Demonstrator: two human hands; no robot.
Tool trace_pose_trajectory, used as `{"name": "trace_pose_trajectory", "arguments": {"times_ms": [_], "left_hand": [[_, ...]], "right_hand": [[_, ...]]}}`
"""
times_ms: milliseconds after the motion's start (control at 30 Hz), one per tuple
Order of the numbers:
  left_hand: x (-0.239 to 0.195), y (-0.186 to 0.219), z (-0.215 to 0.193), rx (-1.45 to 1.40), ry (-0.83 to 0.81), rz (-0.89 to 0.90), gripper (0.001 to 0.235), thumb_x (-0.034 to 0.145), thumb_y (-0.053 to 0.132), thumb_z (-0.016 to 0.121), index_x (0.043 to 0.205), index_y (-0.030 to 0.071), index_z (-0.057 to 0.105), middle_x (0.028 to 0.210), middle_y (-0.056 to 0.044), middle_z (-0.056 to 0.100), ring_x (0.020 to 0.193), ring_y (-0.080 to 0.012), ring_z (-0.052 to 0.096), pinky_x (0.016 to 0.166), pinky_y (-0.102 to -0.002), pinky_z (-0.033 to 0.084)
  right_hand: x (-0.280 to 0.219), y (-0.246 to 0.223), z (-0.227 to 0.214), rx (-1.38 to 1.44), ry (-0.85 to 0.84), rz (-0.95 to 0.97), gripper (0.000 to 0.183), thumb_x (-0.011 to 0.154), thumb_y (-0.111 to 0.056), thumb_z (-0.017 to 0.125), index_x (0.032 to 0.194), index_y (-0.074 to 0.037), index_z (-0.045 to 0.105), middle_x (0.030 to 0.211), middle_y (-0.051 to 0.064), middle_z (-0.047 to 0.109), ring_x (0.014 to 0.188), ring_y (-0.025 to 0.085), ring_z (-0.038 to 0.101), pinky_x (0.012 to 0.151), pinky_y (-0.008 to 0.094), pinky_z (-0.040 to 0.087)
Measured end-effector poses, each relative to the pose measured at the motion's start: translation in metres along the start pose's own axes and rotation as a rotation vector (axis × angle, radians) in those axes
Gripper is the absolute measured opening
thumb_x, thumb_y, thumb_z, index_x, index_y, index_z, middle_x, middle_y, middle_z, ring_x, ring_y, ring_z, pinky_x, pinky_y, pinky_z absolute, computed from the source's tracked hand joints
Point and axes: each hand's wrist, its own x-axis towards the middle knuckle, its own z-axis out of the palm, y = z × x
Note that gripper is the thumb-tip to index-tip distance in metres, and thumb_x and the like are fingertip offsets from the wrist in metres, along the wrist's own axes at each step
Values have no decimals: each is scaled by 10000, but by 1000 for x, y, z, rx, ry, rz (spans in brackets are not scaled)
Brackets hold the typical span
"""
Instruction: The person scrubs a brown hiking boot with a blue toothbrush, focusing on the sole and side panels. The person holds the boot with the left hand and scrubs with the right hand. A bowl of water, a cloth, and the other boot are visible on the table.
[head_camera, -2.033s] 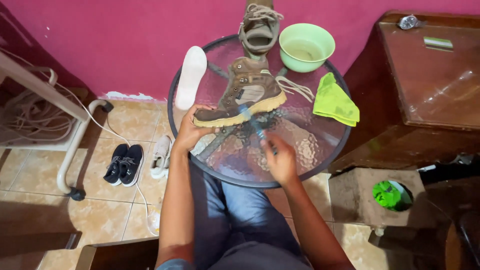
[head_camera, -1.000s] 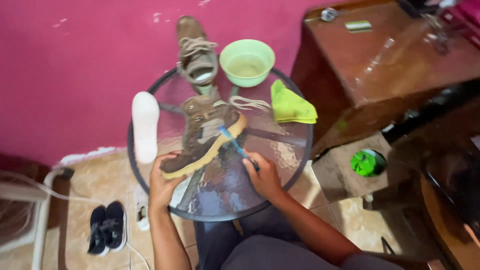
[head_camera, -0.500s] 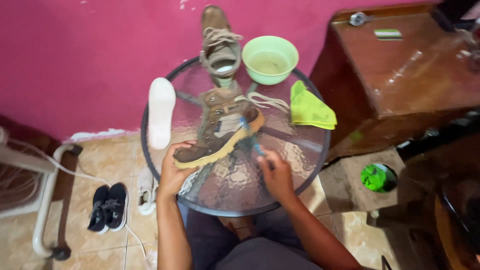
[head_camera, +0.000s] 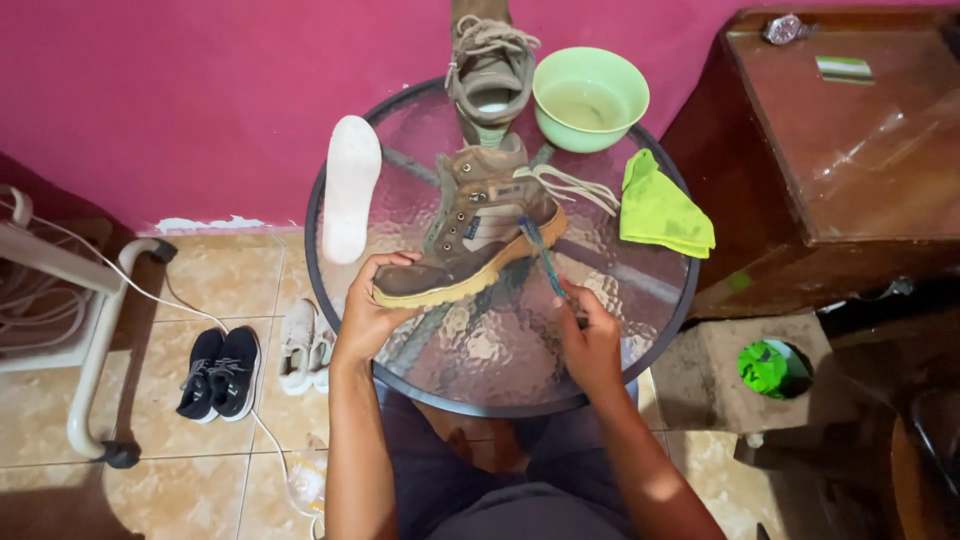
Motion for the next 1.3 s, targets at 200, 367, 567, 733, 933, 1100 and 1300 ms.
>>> {"name": "trace_pose_trajectory", "arguments": {"times_ms": [200,367,567,733,933,1100,1300], "left_hand": [[-2,1,1,-17,8,5,687,526,-115,925,1122,-36,593,1163,-226,672,1159,-265,614,1003,-372,497],[-3,0,0,-30,15,16,672,543,-132,901,1132,-29,596,1169,-214,666,1163,-255,607,994,-355,504],[-3,-1,0,2,-6,14,677,537,-119,908,1129,-29,593,1182,-227,665,1173,-261,607,993,-354,504],[-4,0,1,21,-21,24,692,533,-93,931,1131,-21,591,1187,-226,667,1177,-264,612,1000,-360,500],[-1,2,2,-7,-8,-8,683,540,-110,902,1135,-37,576,1184,-230,660,1181,-269,606,994,-349,507],[-1,-1,3,34,2,-4,686,522,-98,919,1120,-29,589,1178,-214,662,1176,-257,604,1005,-352,496],[-5,3,3,34,3,19,690,513,-84,940,1104,-39,587,1150,-229,673,1161,-274,613,1004,-374,491]], "right_hand": [[7,-9,2,-79,26,-126,265,943,-142,747,1201,-86,770,923,148,780,883,324,755,791,433,593],[4,-36,7,-112,-40,-169,241,918,-154,766,1154,-120,802,930,127,795,883,318,762,809,415,587],[1,-33,-1,-98,-12,-109,235,909,-124,759,1140,-124,800,890,104,791,868,300,761,804,416,582],[8,-18,-12,-142,39,-145,162,934,-132,759,1078,-69,800,909,145,777,885,340,745,780,453,588],[13,-30,-13,-51,-6,-211,140,891,-119,789,1026,-92,816,935,119,801,885,328,766,794,422,607],[5,-34,-7,-108,-101,-227,145,878,-171,808,1017,-139,833,939,85,811,886,295,780,814,378,613],[17,-38,-14,-122,-59,-89,212,931,-100,723,1114,-8,776,1055,235,765,1022,431,713,879,505,572]]}}
